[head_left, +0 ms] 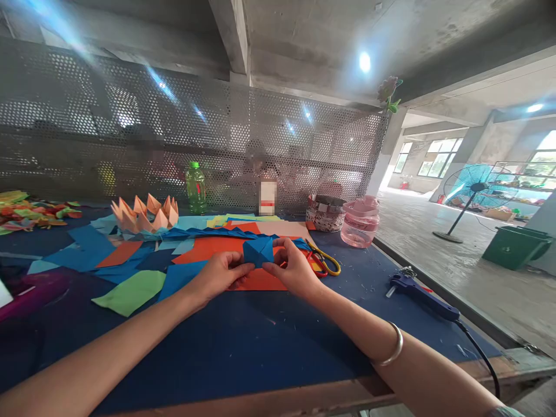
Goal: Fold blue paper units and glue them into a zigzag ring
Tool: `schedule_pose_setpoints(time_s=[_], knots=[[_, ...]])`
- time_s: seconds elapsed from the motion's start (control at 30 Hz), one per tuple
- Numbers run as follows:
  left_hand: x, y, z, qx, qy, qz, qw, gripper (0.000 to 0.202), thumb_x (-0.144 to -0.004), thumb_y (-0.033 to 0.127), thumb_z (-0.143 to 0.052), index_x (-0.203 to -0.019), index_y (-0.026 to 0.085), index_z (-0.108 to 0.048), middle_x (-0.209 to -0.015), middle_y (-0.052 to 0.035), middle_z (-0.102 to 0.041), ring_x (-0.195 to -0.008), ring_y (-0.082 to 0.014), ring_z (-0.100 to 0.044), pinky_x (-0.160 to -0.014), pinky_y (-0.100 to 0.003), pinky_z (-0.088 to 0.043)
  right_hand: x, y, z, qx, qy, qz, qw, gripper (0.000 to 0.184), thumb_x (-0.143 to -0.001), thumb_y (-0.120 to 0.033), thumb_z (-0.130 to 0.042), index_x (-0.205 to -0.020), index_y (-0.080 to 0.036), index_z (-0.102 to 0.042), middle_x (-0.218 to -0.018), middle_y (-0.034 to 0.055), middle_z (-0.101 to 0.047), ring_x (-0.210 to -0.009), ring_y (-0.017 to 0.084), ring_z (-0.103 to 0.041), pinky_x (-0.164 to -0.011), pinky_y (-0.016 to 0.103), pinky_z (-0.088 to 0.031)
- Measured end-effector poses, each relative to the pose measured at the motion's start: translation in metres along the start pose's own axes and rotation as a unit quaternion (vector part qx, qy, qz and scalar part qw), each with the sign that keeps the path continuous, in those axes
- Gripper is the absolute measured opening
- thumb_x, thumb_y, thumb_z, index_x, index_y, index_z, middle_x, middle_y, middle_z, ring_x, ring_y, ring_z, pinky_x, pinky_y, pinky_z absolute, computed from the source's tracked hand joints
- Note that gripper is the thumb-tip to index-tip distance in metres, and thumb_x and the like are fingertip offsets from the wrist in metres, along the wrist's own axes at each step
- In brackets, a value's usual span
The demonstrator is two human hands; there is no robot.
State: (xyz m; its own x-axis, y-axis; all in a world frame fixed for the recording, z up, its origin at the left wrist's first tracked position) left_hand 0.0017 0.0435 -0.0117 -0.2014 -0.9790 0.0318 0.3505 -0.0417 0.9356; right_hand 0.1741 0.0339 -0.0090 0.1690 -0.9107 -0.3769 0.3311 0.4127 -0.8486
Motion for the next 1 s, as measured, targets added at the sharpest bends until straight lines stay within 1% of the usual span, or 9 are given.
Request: schedule_pose_setpoints(time_s=[0.2,0.43,0.6,0.8,1.0], knots=[[0.0012,0.0017,0.0001,-0.002,-0.002,0.005,1.0,0.034,-0.06,0.048,-0.071,-0.072,0.018,-0.061,-0.062,0.0021,-0.059,-0.06,-0.0147,-0.056,-0.058,-0.026,-0.044,-0.0003,0.0009,0.001,0.01,0.0,0.001,1.0,0.038,-0.071,-0.026,-0.065,-0.104,-0.02,-0.047,-0.062,-0.0074,-0.05,-0.06,0.012,-0.049,-0.061,0.026,-0.037],[0.0035,0.0034,-0.0002,0.001,0.003,0.005,1.0,0.034,-0.059,0.049,-0.073,-0.065,0.019,-0.059,-0.061,0.0018,-0.06,-0.06,-0.0152,-0.057,-0.056,-0.025,-0.044,0.0001,-0.0009,0.0013,0.017,-0.001,-0.001,1.0,0.036,-0.071,-0.025,-0.065,-0.103,-0.02,-0.048,-0.062,-0.0072,-0.05,-0.061,0.013,-0.05,-0.062,0.026,-0.037],[0.0011,0.0009,0.0005,-0.005,-0.006,-0.012,1.0,0.035,-0.061,0.05,-0.071,-0.066,0.018,-0.059,-0.061,0.0013,-0.06,-0.059,-0.0144,-0.056,-0.055,-0.024,-0.042,0.0006,-0.0006,0.0014,0.021,-0.004,0.001,1.0,0.035,-0.072,-0.025,-0.064,-0.102,-0.02,-0.049,-0.063,-0.0064,-0.051,-0.062,0.013,-0.051,-0.063,0.026,-0.038],[0.0016,0.0022,0.0009,-0.009,-0.008,-0.023,1.0,0.036,-0.061,0.052,-0.07,-0.064,0.018,-0.058,-0.056,0.0031,-0.056,-0.053,-0.013,-0.053,-0.053,-0.024,-0.041,0.0007,-0.0005,0.0005,0.02,-0.006,0.005,1.0,0.034,-0.072,-0.025,-0.064,-0.102,-0.021,-0.049,-0.062,-0.0072,-0.052,-0.061,0.013,-0.052,-0.064,0.027,-0.039],[0.0026,0.0039,0.0019,-0.011,-0.008,-0.016,1.0,0.035,-0.062,0.051,-0.069,-0.065,0.018,-0.057,-0.058,0.0027,-0.056,-0.055,-0.013,-0.052,-0.053,-0.023,-0.041,0.0003,0.0003,-0.0004,0.008,-0.01,0.006,1.0,0.036,-0.072,-0.024,-0.065,-0.104,-0.02,-0.048,-0.063,-0.0067,-0.053,-0.062,0.013,-0.052,-0.065,0.027,-0.04]])
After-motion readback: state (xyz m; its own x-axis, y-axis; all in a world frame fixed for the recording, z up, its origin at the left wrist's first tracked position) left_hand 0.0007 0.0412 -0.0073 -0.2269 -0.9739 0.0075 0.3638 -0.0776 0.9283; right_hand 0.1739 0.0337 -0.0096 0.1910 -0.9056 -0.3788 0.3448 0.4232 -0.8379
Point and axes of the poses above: each hand's wrist, its own x-axis away from the middle knuckle, its own z-axis out of the back of the hand, y = z × x, the point moved 3 cm from there along -x, towards the middle knuckle
